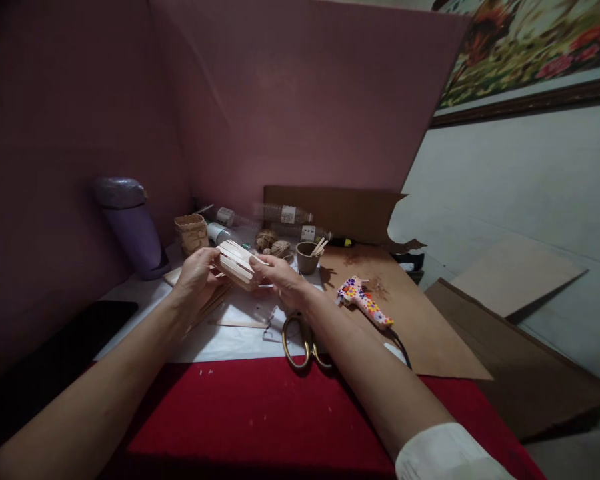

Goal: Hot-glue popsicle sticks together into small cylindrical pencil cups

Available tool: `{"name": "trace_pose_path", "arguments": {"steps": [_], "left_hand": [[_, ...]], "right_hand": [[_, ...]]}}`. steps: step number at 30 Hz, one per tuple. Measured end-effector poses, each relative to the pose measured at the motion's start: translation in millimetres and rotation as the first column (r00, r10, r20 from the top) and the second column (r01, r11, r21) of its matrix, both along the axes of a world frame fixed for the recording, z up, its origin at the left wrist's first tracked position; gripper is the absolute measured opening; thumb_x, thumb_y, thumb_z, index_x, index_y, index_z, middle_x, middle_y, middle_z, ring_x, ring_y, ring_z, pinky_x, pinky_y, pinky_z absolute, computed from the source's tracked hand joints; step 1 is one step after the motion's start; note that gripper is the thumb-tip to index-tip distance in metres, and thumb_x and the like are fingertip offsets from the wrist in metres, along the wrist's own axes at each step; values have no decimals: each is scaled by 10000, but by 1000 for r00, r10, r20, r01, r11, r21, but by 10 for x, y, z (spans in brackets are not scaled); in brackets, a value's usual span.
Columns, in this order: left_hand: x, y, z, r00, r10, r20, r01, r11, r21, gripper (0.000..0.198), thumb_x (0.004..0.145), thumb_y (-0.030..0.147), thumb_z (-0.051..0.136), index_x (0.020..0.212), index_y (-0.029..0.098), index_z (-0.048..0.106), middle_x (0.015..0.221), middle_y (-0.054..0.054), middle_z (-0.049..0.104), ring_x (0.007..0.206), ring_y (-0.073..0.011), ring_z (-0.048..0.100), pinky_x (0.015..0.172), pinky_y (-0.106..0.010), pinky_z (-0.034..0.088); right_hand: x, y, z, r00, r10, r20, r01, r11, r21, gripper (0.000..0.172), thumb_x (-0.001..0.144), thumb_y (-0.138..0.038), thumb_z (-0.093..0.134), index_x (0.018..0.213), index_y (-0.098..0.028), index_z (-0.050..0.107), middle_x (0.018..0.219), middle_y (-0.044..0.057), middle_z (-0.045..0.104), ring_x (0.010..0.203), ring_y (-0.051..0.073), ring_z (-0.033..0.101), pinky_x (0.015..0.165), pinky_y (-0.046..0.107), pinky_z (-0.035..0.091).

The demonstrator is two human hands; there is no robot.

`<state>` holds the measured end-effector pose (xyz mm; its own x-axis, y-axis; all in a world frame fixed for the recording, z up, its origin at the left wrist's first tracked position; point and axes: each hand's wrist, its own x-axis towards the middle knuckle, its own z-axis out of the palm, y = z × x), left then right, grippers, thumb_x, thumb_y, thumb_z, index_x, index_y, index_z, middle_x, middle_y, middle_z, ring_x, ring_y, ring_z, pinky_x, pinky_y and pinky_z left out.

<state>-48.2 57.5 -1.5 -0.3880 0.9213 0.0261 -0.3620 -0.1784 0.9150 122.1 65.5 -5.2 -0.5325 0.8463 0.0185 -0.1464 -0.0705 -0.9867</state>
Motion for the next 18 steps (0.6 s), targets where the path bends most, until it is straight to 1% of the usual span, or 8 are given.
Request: {"name": "trace_pose_path", "arguments": {"steps": [3,6,8,11,15,18], "left_hand": [[0,-5,0,1000,-1,-6,1,1000,-1,120,599,212,600,665,193,502,655,28,511,582,-139,508,508,-270,483],[6,-16,10,1000,-2,-4,2,1000,4,105,611,207,592,663,195,503,647,30,501,581,-138,503,510,-269,487],[11,-20,14,1000,-3,-3,3,1000,9,102,618,206,593,666,195,503,648,30,499,592,-140,505,516,-270,495],[16,-23,13,1000,-10,-9,10,1000,21,111,626,214,602,675,194,504,664,26,506,611,-140,502,517,-272,503],[14,-26,13,1000,-20,-4,20,1000,19,125,645,219,610,691,194,496,663,26,498,612,-138,493,503,-259,495],[2,-22,22,998,-44,38,41,997,70,207,668,266,678,784,208,518,723,27,523,656,-145,525,524,-257,497]], "right_hand": [[-1,9,-11,1000,-5,-22,5,1000,7,568,581,-524,867,1004,-197,676,937,50,683,748,170,619,633,286,555],[-4,37,-34,997,-59,-50,59,998,0,567,556,-513,879,978,-187,684,934,60,689,727,171,610,615,295,555],[-3,52,-46,996,-70,-64,69,998,-5,551,556,-519,877,947,-183,684,903,56,687,705,164,598,617,301,551],[2,57,-51,996,-59,-72,58,998,-7,532,550,-518,880,903,-176,675,848,45,667,700,159,588,625,297,544],[12,52,-46,997,-48,-62,48,999,-3,516,562,-522,868,895,-181,670,841,45,660,701,163,583,635,301,533],[21,58,-43,996,-20,-85,21,1000,9,486,604,-527,841,907,-184,674,886,49,669,738,173,602,677,317,535]]}}
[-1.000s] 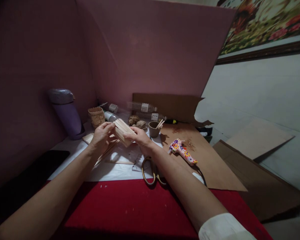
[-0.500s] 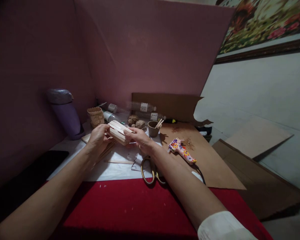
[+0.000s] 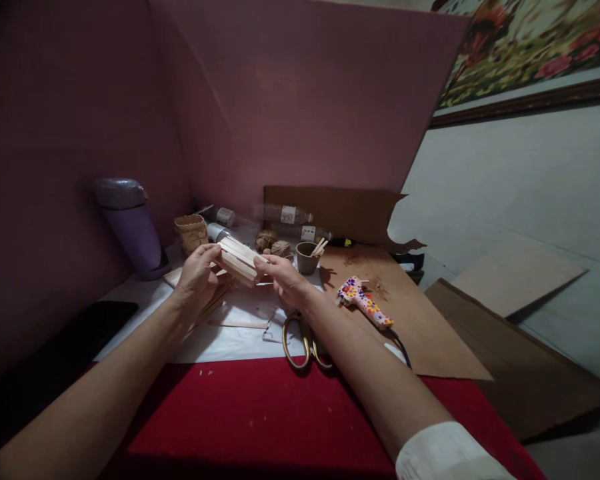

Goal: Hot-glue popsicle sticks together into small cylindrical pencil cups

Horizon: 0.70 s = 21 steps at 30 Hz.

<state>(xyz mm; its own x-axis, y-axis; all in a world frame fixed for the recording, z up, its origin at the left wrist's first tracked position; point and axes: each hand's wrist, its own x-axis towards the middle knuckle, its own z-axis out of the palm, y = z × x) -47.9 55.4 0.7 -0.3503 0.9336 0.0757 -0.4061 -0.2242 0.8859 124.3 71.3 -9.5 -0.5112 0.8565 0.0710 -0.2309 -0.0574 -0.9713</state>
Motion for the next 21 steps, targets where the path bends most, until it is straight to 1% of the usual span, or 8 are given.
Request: {"name": "trace_pose_path", "arguments": {"steps": [2,4,6,8,9,11,15,21], "left_hand": [[-3,7,4,999,-11,47,7,997,74,338,636,294,764,858,220,520,814,25,558,723,-145,558,585,-264,516],[10,11,0,997,-57,61,48,988,147,435,584,291,833,881,210,526,888,13,585,788,-140,578,666,-265,526],[41,5,-14,986,-164,27,156,972,177,478,553,280,867,903,181,558,934,-13,613,832,-143,594,731,-266,520],[81,-11,-34,962,-271,-7,269,951,155,537,543,266,881,979,156,587,983,-43,641,865,-161,614,775,-285,514],[98,-20,-43,953,-302,-14,301,943,140,564,542,260,884,1012,147,593,999,-54,651,873,-169,622,788,-294,511],[118,-36,-56,948,-317,-18,317,941,123,577,544,249,883,1034,138,598,997,-60,664,866,-174,630,794,-301,504],[108,-44,-56,955,-295,-36,297,947,123,570,529,237,884,1016,132,607,956,-53,677,829,-167,629,785,-300,497],[100,-41,-55,946,-313,-81,322,938,131,599,522,257,890,1030,129,600,946,-55,676,848,-185,630,788,-322,500]], "right_hand": [[0,7,-2,999,9,-41,-9,1000,-1,468,628,-503,831,939,-192,671,936,52,673,791,185,618,721,335,542],[-11,13,-10,996,-2,-89,1,1000,-6,475,610,-439,852,975,-203,661,973,51,674,849,197,627,766,351,546],[-29,16,-22,991,-30,-131,30,1000,0,517,559,-354,884,998,-211,653,993,44,672,895,200,628,804,353,541],[-42,17,-32,988,-54,-146,58,998,18,570,513,-293,902,1020,-218,653,1010,37,671,918,197,625,805,335,533],[-43,19,-34,989,-55,-137,58,998,24,587,504,-282,906,1032,-219,656,1022,37,671,922,196,624,795,326,529],[-32,25,-32,994,-44,-102,48,998,33,582,521,-308,900,1047,-221,668,1044,43,674,920,194,623,772,315,518],[13,51,-22,998,-57,-36,59,995,74,531,597,-385,860,1066,-217,678,1054,57,695,901,189,633,781,321,497],[14,88,-64,997,-60,38,51,976,210,661,547,-269,870,1158,-201,627,1118,80,689,980,215,638,855,355,510]]}}
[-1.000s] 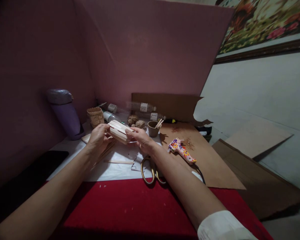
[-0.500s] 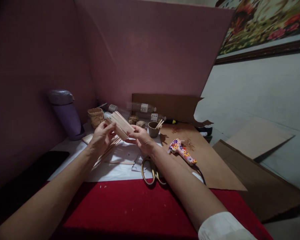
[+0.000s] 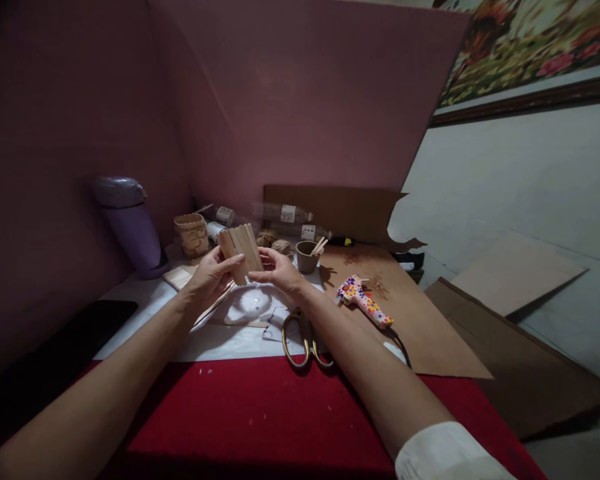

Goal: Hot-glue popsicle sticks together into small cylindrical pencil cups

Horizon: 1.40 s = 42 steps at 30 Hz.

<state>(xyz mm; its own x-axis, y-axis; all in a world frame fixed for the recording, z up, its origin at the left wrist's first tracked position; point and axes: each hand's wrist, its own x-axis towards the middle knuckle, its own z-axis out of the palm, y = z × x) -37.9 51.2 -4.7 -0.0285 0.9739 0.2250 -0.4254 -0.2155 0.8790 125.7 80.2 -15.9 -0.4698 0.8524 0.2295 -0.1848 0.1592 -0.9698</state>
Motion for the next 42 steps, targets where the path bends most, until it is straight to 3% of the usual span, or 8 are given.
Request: {"name": "trace_pose_path", "arguments": {"steps": [5,11,21,27,31,34,39,42], "left_hand": [[-7,-20,-10,1000,1,-29,-1,1000,-5,605,546,301,887,1053,146,597,969,-54,668,858,-196,630,738,-315,497],[-2,-10,-38,999,-8,-32,8,1000,3,617,559,373,889,1057,153,598,1009,-70,669,875,-208,637,727,-313,506],[1,21,-64,1000,-21,-7,21,1000,14,600,540,266,901,1044,144,601,957,-49,689,853,-185,646,761,-301,510],[-21,-5,-57,996,-83,24,83,996,-18,517,691,374,823,1106,142,620,980,-84,708,875,-218,670,736,-305,525],[-22,-32,-17,978,-174,112,182,982,-57,430,794,387,729,1130,138,629,1008,-114,720,959,-263,676,813,-366,547],[-17,-25,-1,970,-208,122,221,969,-107,431,820,432,686,1134,139,644,1033,-130,718,998,-288,666,842,-407,552],[-12,-14,-29,971,-229,69,235,966,-103,543,742,548,730,1123,167,659,1003,-145,720,994,-335,661,814,-451,555],[-11,-35,-50,968,-250,28,252,966,-67,566,699,487,790,1138,162,642,1002,-146,716,956,-322,672,809,-442,549]], "right_hand": [[-18,49,-49,998,-47,53,40,992,119,714,554,-278,858,1210,-190,589,1065,77,692,949,219,649,878,385,515],[-27,64,-50,995,-64,78,53,989,136,736,552,-329,863,1217,-194,577,1052,81,689,941,236,661,843,397,543],[-39,48,-33,972,-144,188,86,954,288,855,564,-380,859,1311,-144,515,1081,114,686,932,247,662,859,414,534],[-32,35,-7,972,-142,187,84,954,289,859,574,-452,865,1315,-171,534,1101,118,685,959,252,653,872,429,535],[-44,29,7,991,-104,79,85,973,215,748,638,-526,812,1255,-177,572,1050,99,691,888,211,646,800,373,543],[-54,9,25,991,-129,32,121,976,180,720,601,-544,831,1183,-185,605,968,62,687,761,162,617,708,315,523],[-48,-26,66,983,-177,51,167,974,154,668,585,-541,835,1115,-185,637,892,39,678,676,133,583,558,246,447],[-40,-21,72,973,-215,84,201,968,148,657,603,-572,809,1104,-179,646,863,36,682,626,120,556,486,224,399]]}}
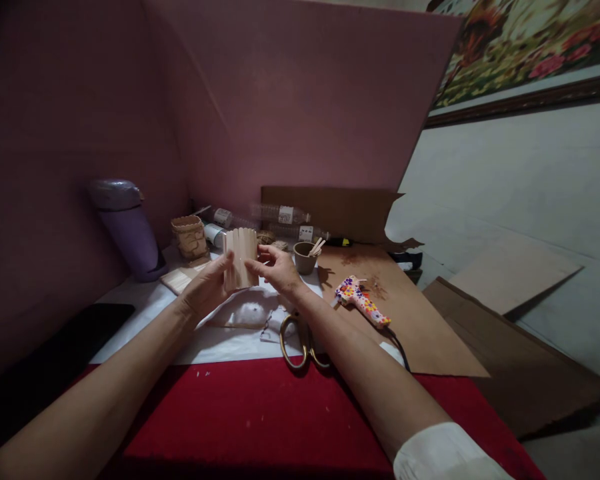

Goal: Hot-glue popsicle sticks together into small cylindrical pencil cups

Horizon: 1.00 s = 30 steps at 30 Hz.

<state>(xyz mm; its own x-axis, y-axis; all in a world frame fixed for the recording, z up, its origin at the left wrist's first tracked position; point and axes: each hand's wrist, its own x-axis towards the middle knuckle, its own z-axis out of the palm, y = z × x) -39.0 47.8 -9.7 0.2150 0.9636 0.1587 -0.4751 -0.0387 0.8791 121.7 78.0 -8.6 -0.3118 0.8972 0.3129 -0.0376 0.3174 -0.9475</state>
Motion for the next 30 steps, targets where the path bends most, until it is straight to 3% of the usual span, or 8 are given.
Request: {"name": "trace_pose_path", "arguments": {"steps": [6,10,16,22,30], "left_hand": [[37,-27,-18,997,36,-67,-36,999,11,547,649,361,831,1102,136,622,951,-127,707,828,-259,677,720,-369,531],[59,-10,-7,977,196,-89,-188,978,89,622,585,336,862,1102,148,574,967,-83,680,791,-205,648,686,-327,525],[24,85,-20,904,424,-56,-408,894,183,710,479,264,905,1076,187,530,975,-31,644,875,-199,627,753,-310,525],[76,107,-116,914,381,-143,-343,910,234,750,450,256,917,1081,188,518,1043,-56,632,956,-225,603,821,-332,496],[158,87,-212,901,301,-313,-228,941,248,735,452,177,867,1096,192,513,1025,-41,608,954,-226,577,824,-326,471]], "right_hand": [[-2,17,-14,996,-83,36,83,996,18,484,718,-612,691,903,-165,677,683,-1,617,545,97,515,444,202,396],[-5,25,-6,983,-169,67,168,985,25,416,792,-577,631,801,-162,662,734,26,654,548,91,522,433,186,393],[99,75,89,946,-300,123,301,954,13,383,828,-520,629,719,-153,649,741,53,695,525,85,529,423,174,362],[226,134,183,898,-371,239,377,926,19,269,859,-382,640,778,-130,690,757,85,734,475,80,527,406,176,351],[272,230,103,787,-415,457,417,903,102,248,875,-292,611,739,-127,736,683,73,741,443,91,568,417,187,374]]}}
